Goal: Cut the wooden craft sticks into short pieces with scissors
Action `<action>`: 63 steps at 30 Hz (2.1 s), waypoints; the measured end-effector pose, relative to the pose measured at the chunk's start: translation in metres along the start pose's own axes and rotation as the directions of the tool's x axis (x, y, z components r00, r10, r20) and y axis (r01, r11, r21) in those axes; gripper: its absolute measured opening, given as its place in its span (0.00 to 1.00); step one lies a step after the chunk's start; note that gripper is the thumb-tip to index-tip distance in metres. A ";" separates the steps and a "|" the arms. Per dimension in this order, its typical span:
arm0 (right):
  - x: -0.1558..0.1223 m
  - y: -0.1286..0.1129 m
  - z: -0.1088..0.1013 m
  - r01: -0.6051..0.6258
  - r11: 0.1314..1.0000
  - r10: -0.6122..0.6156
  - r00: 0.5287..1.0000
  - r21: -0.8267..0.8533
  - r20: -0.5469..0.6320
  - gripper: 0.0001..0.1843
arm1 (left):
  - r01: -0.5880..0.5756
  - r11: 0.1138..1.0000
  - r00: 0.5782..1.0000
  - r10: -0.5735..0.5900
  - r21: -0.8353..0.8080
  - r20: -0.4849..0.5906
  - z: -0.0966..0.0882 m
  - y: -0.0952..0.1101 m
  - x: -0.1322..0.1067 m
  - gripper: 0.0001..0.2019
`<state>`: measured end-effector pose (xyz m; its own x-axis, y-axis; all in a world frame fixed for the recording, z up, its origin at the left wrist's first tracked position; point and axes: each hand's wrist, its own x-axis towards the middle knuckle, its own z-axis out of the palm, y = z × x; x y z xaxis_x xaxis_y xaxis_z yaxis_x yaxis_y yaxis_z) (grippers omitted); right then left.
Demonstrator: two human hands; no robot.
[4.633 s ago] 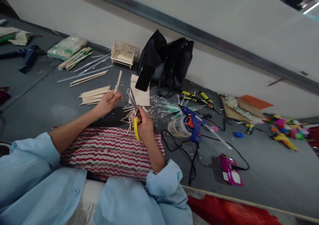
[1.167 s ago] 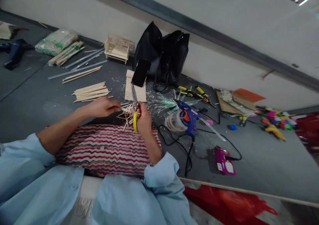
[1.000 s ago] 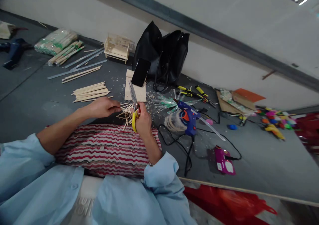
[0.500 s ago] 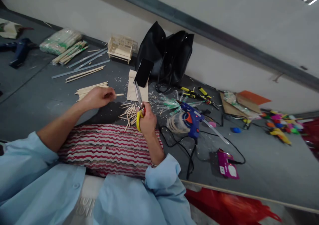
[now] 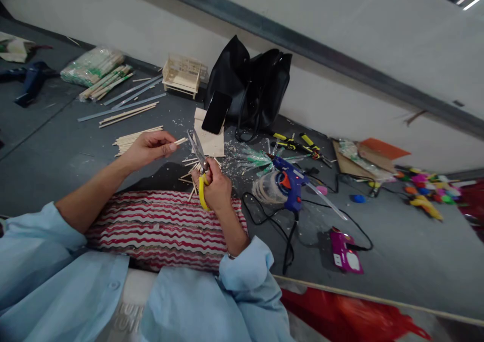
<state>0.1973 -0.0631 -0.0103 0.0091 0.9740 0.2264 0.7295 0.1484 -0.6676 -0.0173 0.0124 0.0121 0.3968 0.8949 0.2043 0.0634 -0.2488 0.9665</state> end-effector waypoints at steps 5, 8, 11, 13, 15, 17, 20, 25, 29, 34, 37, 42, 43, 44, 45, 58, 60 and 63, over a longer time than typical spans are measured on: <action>-0.001 -0.001 0.000 -0.001 1.000 0.001 1.000 -0.001 0.019 0.24 | -0.056 0.998 0.996 0.057 0.022 -0.069 0.004 -0.003 0.000 0.20; -0.001 -0.002 0.000 0.003 1.000 -0.003 1.000 -0.011 0.027 0.22 | -0.096 0.994 0.990 0.101 0.055 -0.095 0.006 -0.006 0.000 0.20; -0.001 -0.005 -0.002 -0.002 1.000 0.002 0.999 -0.008 0.044 0.22 | -0.136 0.985 0.985 0.145 0.102 -0.092 0.008 -0.010 -0.002 0.18; -0.001 -0.006 -0.003 -0.005 1.000 0.005 0.999 -0.004 0.054 0.22 | -0.147 0.981 0.984 0.159 0.129 -0.082 0.009 -0.011 -0.002 0.17; -0.001 -0.006 -0.003 -0.004 1.000 0.004 0.998 -0.003 0.059 0.22 | -0.145 0.977 0.984 0.158 0.159 -0.076 0.010 -0.013 -0.003 0.17; -0.001 -0.006 -0.003 0.006 1.000 -0.005 0.998 -0.006 0.057 0.21 | -0.132 0.973 0.987 0.147 0.192 -0.068 0.011 -0.014 -0.004 0.18; -0.002 -0.005 -0.003 0.021 1.000 -0.021 0.998 -0.006 0.061 0.21 | -0.118 0.970 0.989 0.133 0.214 -0.060 0.013 -0.016 -0.005 0.19; -0.003 -0.004 -0.003 0.017 1.000 -0.017 0.996 0.003 0.082 0.22 | -0.123 0.973 0.987 0.139 0.195 -0.075 0.016 -0.018 -0.005 0.20; -0.003 -0.002 -0.002 0.030 1.000 -0.030 0.996 0.002 0.085 0.22 | -0.119 0.970 0.986 0.141 0.213 -0.088 0.018 -0.020 -0.006 0.19; -0.004 0.000 -0.001 0.051 0.999 -0.052 0.995 0.020 0.081 0.23 | -0.127 0.974 0.984 0.147 0.188 -0.099 0.020 -0.022 -0.007 0.17; -0.004 0.000 -0.001 0.048 0.998 -0.050 0.995 0.026 0.082 0.23 | -0.114 0.978 0.987 0.131 0.176 -0.089 0.020 -0.024 -0.007 0.17; -0.004 0.000 -0.001 0.049 0.998 -0.053 0.995 0.050 0.086 0.22 | -0.112 0.981 0.987 0.128 0.158 -0.093 0.018 -0.027 -0.006 0.17; -0.004 0.000 -0.001 0.052 0.997 -0.057 0.994 0.058 0.091 0.22 | -0.115 0.982 0.988 0.129 0.149 -0.086 0.018 -0.027 -0.006 0.17; -0.004 0.000 -0.001 0.056 0.996 -0.062 0.994 0.067 0.094 0.22 | -0.118 0.984 0.989 0.130 0.137 -0.077 0.017 -0.028 -0.006 0.17; -0.004 0.001 -0.001 0.062 0.995 -0.069 0.993 0.076 0.098 0.22 | -0.122 0.985 0.989 0.131 0.121 -0.069 0.017 -0.029 -0.006 0.17; -0.004 0.004 0.001 0.049 0.988 -0.071 0.987 0.147 0.146 0.22 | -0.130 0.990 0.990 0.133 0.062 -0.048 0.015 -0.028 -0.004 0.17; -0.004 0.004 0.000 0.051 0.990 -0.070 0.987 0.133 0.144 0.22 | -0.129 0.989 0.990 0.132 0.066 -0.047 0.014 -0.029 -0.004 0.16; -0.004 0.004 0.000 0.048 0.993 -0.063 0.988 0.105 0.141 0.21 | -0.121 0.990 0.991 0.125 0.074 -0.045 0.014 -0.030 -0.003 0.16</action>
<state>0.2001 -0.0668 -0.0135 -0.1334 0.9771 0.1655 0.6535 0.2123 -0.7265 -0.0078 0.0118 -0.0192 0.3600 0.8726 0.3302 0.0822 -0.3822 0.9204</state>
